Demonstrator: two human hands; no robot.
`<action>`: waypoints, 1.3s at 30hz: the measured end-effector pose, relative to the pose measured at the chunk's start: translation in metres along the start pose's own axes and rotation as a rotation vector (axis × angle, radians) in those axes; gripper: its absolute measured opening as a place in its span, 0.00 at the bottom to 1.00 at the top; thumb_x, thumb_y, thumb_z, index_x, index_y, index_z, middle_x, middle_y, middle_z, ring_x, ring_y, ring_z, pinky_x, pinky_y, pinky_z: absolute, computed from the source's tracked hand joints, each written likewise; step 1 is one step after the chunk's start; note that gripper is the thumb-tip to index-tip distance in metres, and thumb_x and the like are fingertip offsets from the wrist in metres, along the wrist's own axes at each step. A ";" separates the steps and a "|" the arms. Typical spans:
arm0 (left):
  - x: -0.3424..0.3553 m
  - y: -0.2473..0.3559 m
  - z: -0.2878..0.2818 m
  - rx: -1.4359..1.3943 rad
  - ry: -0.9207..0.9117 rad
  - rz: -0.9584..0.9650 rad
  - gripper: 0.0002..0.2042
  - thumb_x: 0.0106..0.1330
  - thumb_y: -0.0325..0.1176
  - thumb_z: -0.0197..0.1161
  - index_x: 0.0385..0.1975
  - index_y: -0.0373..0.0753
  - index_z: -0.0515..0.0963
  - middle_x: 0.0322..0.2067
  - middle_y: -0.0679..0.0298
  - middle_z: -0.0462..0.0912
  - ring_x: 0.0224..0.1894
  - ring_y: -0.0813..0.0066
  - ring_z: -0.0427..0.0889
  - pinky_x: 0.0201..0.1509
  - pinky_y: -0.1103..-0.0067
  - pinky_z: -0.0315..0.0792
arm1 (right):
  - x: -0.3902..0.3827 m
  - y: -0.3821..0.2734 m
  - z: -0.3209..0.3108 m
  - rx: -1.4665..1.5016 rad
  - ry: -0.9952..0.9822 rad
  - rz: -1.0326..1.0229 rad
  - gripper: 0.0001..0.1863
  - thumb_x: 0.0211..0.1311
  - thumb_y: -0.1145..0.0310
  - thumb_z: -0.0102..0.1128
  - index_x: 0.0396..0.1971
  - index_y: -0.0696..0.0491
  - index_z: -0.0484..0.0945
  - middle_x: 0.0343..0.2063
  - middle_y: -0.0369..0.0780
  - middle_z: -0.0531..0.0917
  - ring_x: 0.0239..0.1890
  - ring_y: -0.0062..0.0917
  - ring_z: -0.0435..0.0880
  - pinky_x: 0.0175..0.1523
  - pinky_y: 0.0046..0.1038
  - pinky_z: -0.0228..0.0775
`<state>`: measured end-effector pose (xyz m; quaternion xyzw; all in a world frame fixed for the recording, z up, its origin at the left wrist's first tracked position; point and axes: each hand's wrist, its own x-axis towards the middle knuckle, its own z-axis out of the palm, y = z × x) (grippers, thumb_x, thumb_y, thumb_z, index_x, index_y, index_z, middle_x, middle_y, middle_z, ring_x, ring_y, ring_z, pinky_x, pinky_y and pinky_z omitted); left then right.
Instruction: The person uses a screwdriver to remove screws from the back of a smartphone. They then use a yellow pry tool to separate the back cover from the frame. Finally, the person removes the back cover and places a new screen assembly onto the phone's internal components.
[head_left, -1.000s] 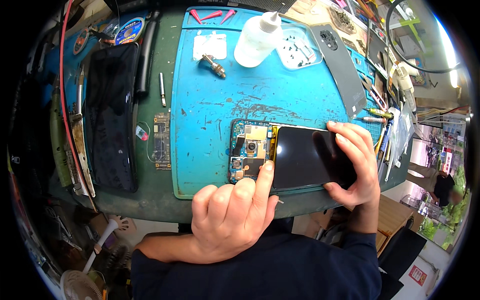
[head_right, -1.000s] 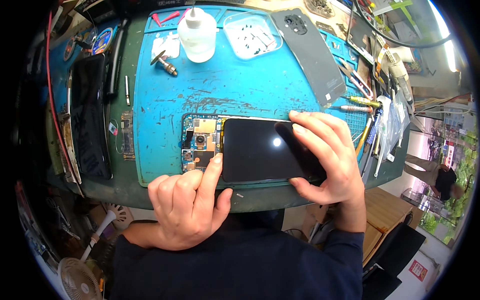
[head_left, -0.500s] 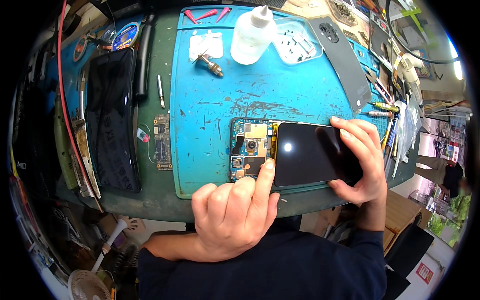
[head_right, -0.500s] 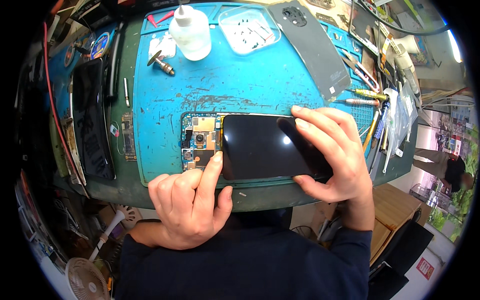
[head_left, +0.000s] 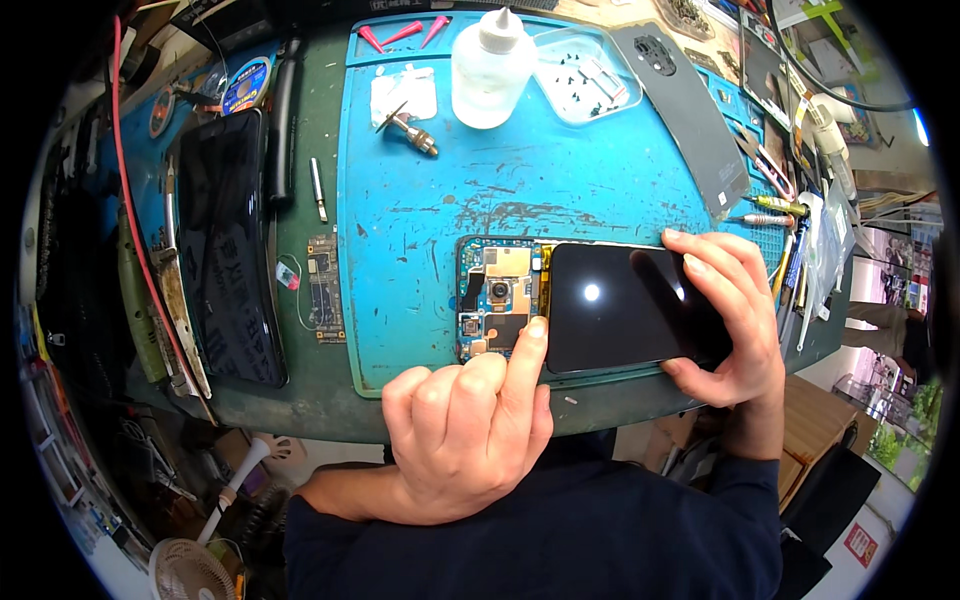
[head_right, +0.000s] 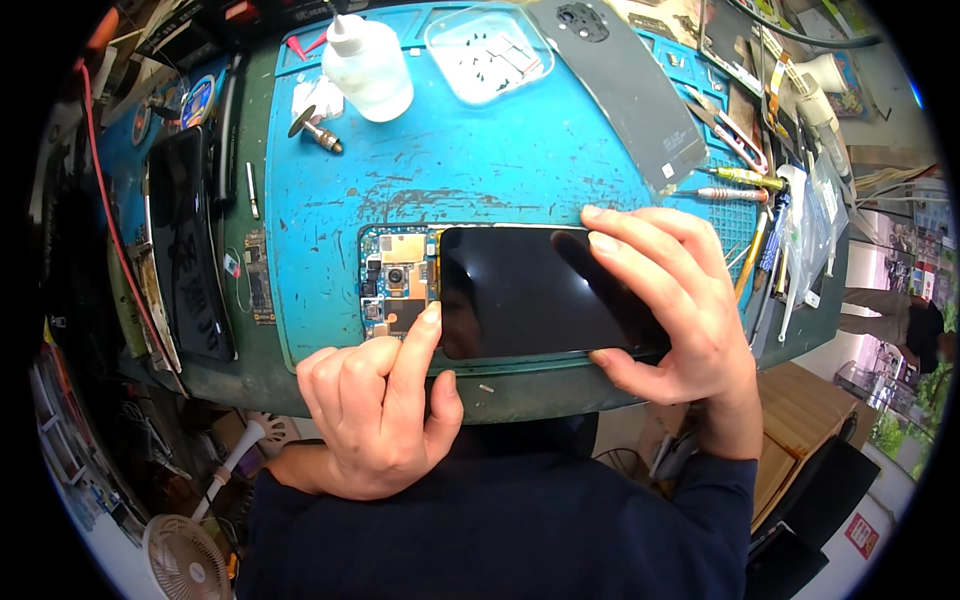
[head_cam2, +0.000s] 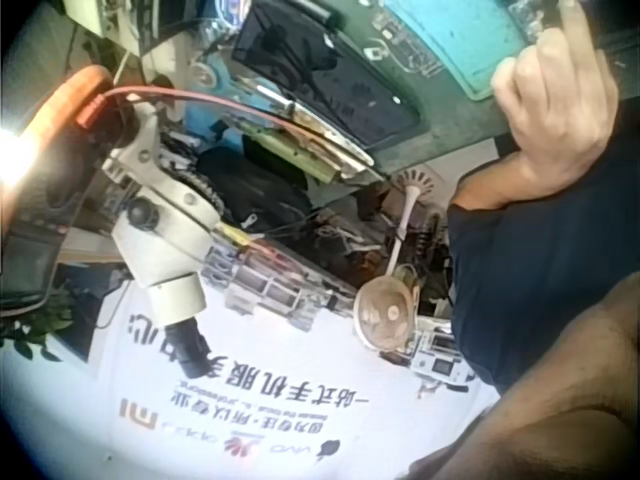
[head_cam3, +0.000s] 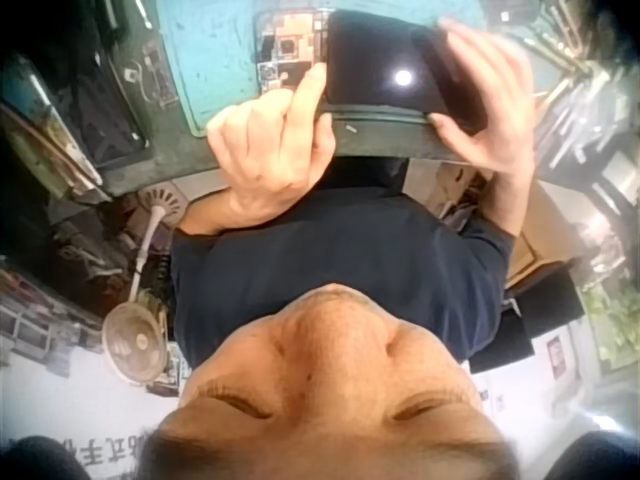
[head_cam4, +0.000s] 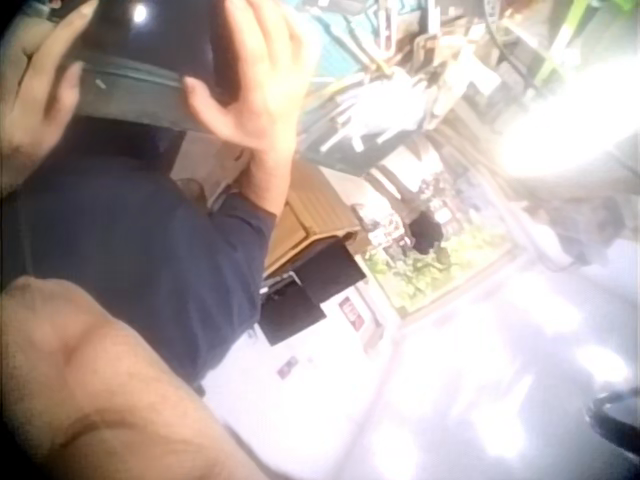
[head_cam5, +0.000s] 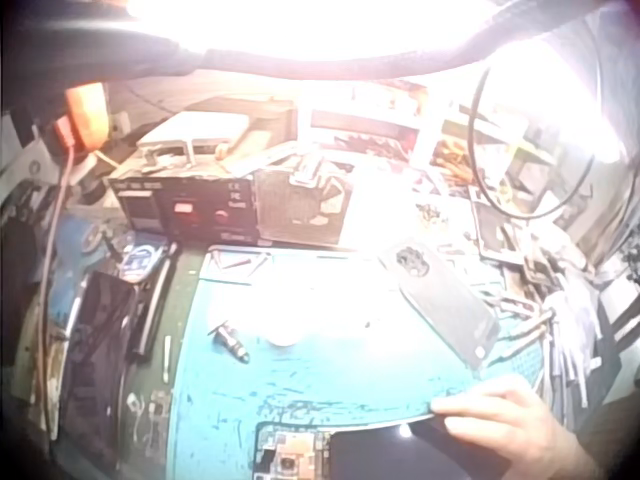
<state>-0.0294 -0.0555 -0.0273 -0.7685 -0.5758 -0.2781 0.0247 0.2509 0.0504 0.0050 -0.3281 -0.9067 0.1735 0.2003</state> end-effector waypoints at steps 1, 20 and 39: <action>0.000 0.000 0.000 -0.001 -0.001 -0.006 0.22 0.61 0.35 0.70 0.56 0.36 0.89 0.41 0.65 0.76 0.41 0.65 0.73 0.48 0.67 0.68 | 0.000 0.000 0.000 0.001 0.000 0.000 0.43 0.47 0.58 0.78 0.66 0.60 0.79 0.65 0.50 0.85 0.60 0.47 0.83 0.68 0.46 0.71; 0.002 -0.012 -0.006 -0.068 -0.003 0.016 0.26 0.53 0.27 0.69 0.56 0.38 0.90 0.42 0.66 0.77 0.42 0.68 0.74 0.48 0.70 0.71 | 0.001 -0.002 -0.004 -0.027 -0.016 -0.018 0.45 0.45 0.60 0.79 0.68 0.60 0.78 0.66 0.49 0.84 0.62 0.48 0.81 0.70 0.47 0.68; 0.084 -0.104 -0.015 -0.328 -0.272 0.603 0.44 0.58 0.51 0.80 0.72 0.36 0.72 0.59 0.59 0.90 0.62 0.52 0.86 0.62 0.61 0.81 | -0.002 -0.001 -0.003 -0.076 -0.011 -0.037 0.44 0.52 0.56 0.74 0.70 0.60 0.76 0.68 0.50 0.82 0.63 0.50 0.80 0.71 0.50 0.69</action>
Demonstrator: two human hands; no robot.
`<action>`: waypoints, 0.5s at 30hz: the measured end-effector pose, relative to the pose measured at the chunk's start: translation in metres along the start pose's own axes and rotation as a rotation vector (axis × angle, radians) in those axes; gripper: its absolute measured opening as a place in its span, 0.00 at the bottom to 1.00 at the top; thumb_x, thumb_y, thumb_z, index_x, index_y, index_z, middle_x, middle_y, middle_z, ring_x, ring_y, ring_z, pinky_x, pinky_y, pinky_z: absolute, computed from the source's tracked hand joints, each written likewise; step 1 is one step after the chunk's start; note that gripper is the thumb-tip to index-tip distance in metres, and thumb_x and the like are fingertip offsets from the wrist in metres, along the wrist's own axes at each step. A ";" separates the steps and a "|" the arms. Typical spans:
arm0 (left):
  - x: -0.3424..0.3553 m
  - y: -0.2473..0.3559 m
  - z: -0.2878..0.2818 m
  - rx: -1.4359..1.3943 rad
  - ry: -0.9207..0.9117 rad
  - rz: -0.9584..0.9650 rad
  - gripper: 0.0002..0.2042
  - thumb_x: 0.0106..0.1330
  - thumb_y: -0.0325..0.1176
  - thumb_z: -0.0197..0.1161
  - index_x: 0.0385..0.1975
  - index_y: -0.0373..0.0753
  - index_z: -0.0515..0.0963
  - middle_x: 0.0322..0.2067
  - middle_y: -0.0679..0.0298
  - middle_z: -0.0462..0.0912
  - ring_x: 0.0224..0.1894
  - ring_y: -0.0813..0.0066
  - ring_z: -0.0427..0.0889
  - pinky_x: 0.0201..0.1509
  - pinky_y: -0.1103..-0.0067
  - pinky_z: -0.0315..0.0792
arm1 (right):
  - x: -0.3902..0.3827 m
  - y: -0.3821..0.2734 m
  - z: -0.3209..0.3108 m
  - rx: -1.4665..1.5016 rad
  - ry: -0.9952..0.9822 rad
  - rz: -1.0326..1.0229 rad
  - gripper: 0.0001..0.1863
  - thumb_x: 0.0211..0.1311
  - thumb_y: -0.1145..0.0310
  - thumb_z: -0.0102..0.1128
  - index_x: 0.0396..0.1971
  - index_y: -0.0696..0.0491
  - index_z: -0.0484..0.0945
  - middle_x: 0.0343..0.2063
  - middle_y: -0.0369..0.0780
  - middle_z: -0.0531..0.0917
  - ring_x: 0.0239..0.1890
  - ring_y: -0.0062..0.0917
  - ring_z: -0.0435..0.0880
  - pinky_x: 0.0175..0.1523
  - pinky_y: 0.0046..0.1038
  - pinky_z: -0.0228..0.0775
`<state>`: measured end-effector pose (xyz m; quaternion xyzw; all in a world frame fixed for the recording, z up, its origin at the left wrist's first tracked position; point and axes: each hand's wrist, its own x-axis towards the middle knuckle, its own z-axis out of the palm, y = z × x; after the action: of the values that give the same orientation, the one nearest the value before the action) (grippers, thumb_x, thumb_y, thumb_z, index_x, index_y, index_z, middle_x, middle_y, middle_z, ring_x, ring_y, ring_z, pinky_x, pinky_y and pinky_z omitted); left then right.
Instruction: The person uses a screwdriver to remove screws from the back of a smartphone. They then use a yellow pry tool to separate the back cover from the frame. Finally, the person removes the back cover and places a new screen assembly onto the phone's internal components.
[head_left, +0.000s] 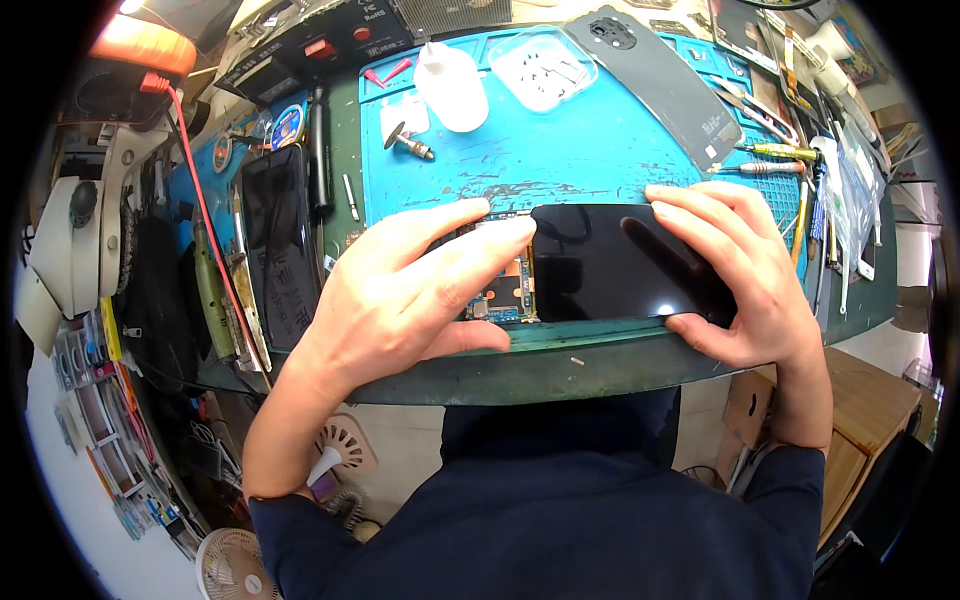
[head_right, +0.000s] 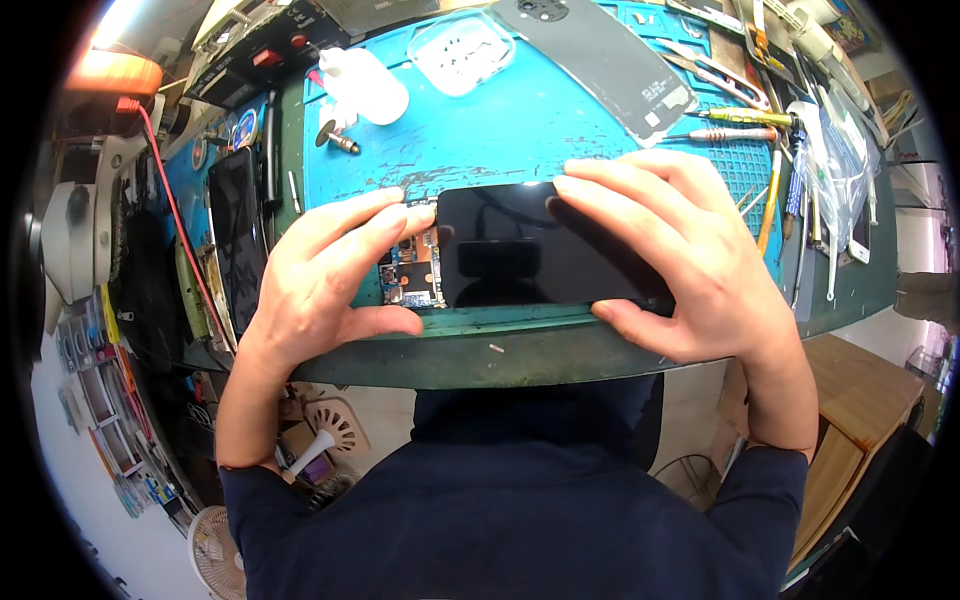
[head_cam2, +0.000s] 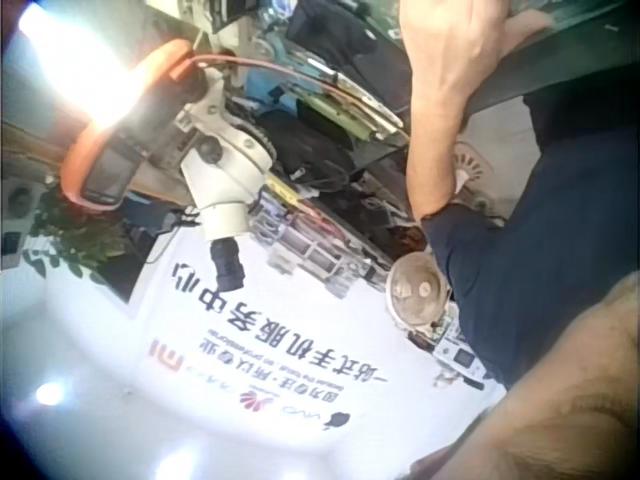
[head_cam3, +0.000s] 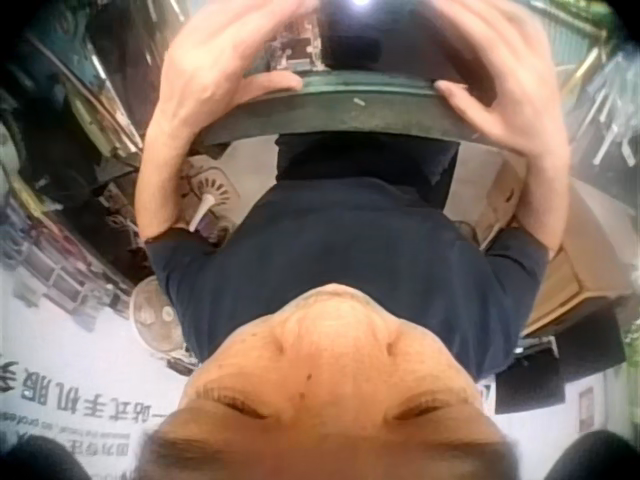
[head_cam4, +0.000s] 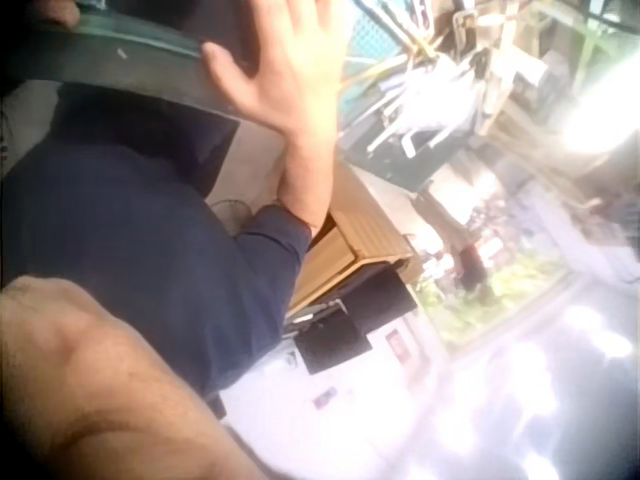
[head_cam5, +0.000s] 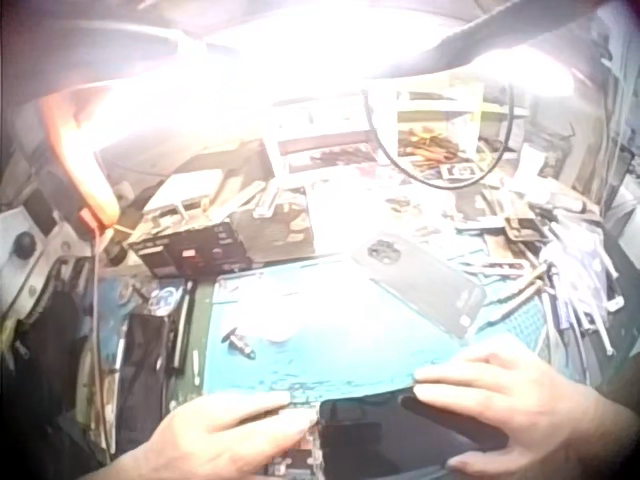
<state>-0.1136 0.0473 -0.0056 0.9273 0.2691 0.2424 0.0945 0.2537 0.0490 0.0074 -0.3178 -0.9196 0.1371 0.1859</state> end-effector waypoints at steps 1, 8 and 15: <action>-0.001 0.000 0.001 -0.005 0.012 -0.010 0.41 0.59 0.52 0.79 0.71 0.38 0.75 0.60 0.60 0.89 0.62 0.53 0.86 0.61 0.62 0.81 | 0.000 -0.001 0.000 -0.003 -0.002 0.001 0.44 0.52 0.56 0.74 0.70 0.60 0.76 0.68 0.50 0.82 0.63 0.50 0.80 0.71 0.50 0.69; 0.001 0.004 -0.005 0.041 -0.026 -0.033 0.38 0.61 0.52 0.77 0.70 0.40 0.77 0.60 0.61 0.87 0.62 0.55 0.86 0.62 0.61 0.81 | 0.002 -0.006 -0.001 0.045 0.037 0.018 0.44 0.48 0.63 0.78 0.71 0.55 0.77 0.67 0.46 0.82 0.64 0.47 0.80 0.70 0.47 0.70; 0.003 0.007 -0.006 0.160 -0.091 -0.018 0.34 0.66 0.53 0.74 0.66 0.35 0.80 0.60 0.60 0.88 0.63 0.55 0.85 0.67 0.60 0.79 | 0.000 -0.004 0.000 0.026 0.034 0.002 0.46 0.54 0.56 0.79 0.74 0.51 0.74 0.67 0.46 0.81 0.66 0.44 0.79 0.72 0.47 0.67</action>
<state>-0.1111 0.0429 0.0027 0.9394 0.2914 0.1771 0.0344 0.2514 0.0465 0.0090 -0.3188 -0.9140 0.1438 0.2055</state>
